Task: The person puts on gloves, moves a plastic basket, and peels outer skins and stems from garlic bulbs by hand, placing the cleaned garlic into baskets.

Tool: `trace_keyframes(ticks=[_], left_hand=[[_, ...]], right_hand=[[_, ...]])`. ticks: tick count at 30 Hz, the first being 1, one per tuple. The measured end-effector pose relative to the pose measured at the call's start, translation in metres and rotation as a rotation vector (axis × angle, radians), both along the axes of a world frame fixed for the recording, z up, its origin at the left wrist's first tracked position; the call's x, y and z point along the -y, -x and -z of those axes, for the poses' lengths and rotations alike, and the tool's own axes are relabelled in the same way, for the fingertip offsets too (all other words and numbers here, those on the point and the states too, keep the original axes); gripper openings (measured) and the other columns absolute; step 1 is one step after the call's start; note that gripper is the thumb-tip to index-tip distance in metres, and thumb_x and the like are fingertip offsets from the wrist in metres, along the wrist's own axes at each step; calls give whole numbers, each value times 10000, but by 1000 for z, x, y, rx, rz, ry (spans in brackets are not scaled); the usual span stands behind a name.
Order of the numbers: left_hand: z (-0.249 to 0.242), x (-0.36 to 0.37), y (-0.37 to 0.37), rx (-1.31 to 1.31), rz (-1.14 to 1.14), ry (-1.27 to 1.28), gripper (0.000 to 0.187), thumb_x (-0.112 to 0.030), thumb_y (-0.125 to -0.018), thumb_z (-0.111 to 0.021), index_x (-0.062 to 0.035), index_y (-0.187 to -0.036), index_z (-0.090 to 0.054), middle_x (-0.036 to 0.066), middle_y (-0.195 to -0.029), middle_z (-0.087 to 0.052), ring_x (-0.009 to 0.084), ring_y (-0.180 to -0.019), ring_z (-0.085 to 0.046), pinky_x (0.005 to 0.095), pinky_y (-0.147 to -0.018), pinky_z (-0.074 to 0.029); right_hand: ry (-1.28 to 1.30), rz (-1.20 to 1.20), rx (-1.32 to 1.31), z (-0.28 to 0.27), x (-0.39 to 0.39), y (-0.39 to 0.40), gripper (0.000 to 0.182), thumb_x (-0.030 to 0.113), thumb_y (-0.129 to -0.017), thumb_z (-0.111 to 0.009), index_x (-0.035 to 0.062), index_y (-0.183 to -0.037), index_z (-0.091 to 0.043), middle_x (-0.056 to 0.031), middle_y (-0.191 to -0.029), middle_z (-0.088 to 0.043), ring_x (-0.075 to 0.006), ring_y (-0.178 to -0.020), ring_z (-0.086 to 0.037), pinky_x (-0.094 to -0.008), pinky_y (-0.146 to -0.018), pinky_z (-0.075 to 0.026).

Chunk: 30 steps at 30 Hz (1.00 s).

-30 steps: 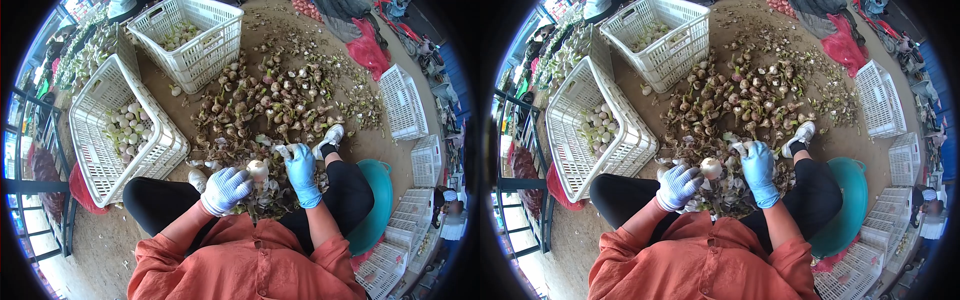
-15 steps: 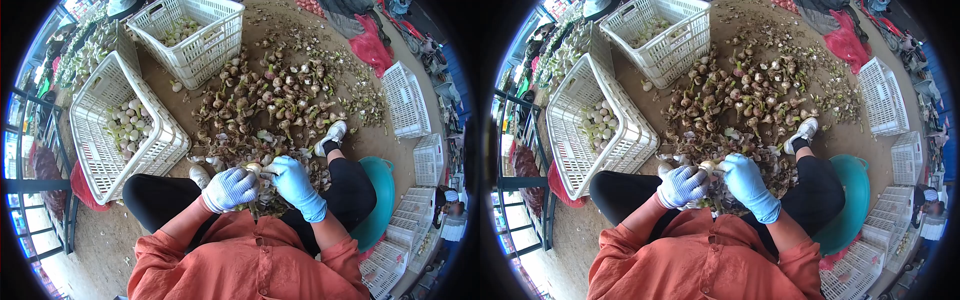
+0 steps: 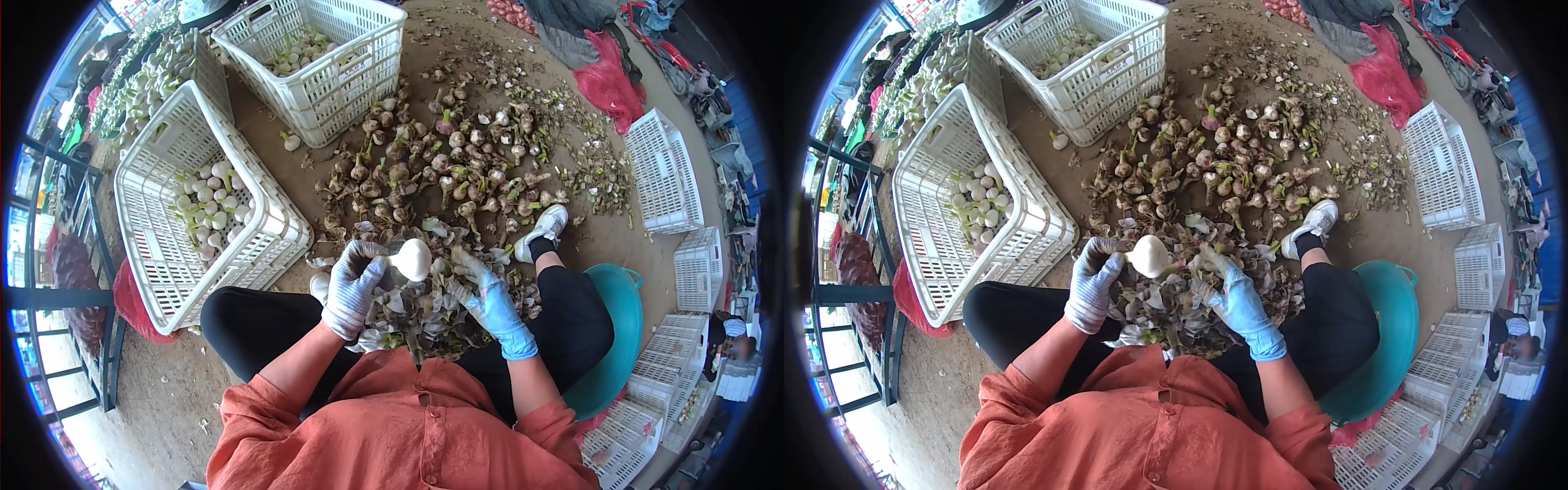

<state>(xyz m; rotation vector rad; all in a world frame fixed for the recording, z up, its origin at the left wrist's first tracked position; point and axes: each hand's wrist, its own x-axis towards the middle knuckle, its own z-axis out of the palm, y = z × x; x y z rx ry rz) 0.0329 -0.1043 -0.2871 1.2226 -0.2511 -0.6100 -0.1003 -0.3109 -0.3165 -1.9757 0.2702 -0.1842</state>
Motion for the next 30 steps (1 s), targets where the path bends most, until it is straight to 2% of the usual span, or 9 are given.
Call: trace_keyframes(ticks=[2, 3, 4, 9, 13, 16, 20, 24, 30], left_hand=[[8, 3, -2, -180, 16, 22, 65, -93, -913, -567, -55, -948, -526, 11, -790, -582, 73, -658, -525, 223, -583, -461], [16, 6, 1, -184, 18, 62, 66, -106, -913, -572, -61, -935, -529, 6, -755, -588, 75, -621, -523, 220, -563, -460], [11, 5, 2, -89, 84, -99, 96, -123, -904, -589, -59, -943, -531, 0, -756, -599, 71, -595, -521, 214, -535, -446], [3, 1, -6, 700, -129, -665, 192, -106, -827, -638, -74, -994, -549, 107, -708, -598, 280, -632, -612, 327, -578, -498], [9, 6, -10, 720, 18, -681, 429, -154, -761, -693, -99, -1150, -519, 143, -1216, -493, 329, -960, -588, 387, -729, -521], [10, 13, -12, 716, 154, -674, 510, -229, -756, -709, -115, -1205, -493, 146, -1237, -486, 342, -946, -598, 385, -746, -525], [14, 23, -19, 697, 305, -703, 566, -304, -773, -690, -137, -1264, -466, 157, -1236, -481, 353, -936, -600, 396, -751, -516], [28, 31, -28, 572, 517, -753, 490, -349, -796, -662, -123, -1202, -506, 146, -1136, -519, 338, -880, -613, 396, -696, -521], [33, 40, -34, 503, 550, -742, 494, -343, -802, -655, -121, -1214, -498, 145, -1140, -516, 340, -872, -607, 401, -704, -516]], right_hand=[[-362, 9, 115, -42, -27, -22, 788, 355, -779, -723, 77, -1406, -335, -159, -1378, -435, -251, -1236, -454, -345, -999, -409], [-254, -23, 212, -44, -37, -35, 847, 402, -739, -742, 81, -1408, -333, -165, -1384, -423, -272, -1228, -456, -354, -1007, -402], [-91, -48, 218, -41, -45, -42, 744, 360, -783, -728, 69, -1375, -384, -136, -1298, -509, -253, -1136, -527, -364, -962, -438], [-1103, 515, -388, 108, -41, -55, 250, 254, -920, -552, 96, -1114, -543, -89, -949, -628, -174, -739, -638, -269, -548, -531], [-1127, 309, -156, 64, -10, -151, 361, 336, -904, -573, 81, -1155, -528, -122, -1091, -587, -192, -893, -619, -282, -667, -539], [-1148, 95, 83, -11, 34, -237, 514, 397, -867, -615, 44, -1226, -511, -139, -1213, -529, -227, -1040, -579, -329, -829, -516], [80, 300, 59, 88, 125, -288, 552, 412, -875, -584, 24, -1258, -496, -136, -1101, -614, -267, -1042, -588, -372, -901, -465], [1139, 110, -486, 227, 186, -242, 485, 243, -787, -642, 50, -1218, -530, -148, -1050, -625, -294, -970, -590, -386, -855, -455], [1194, 79, -555, 251, 177, -232, 316, 158, -836, -522, 61, -1129, -592, -137, -834, -644, -287, -786, -625, -397, -701, -506]])
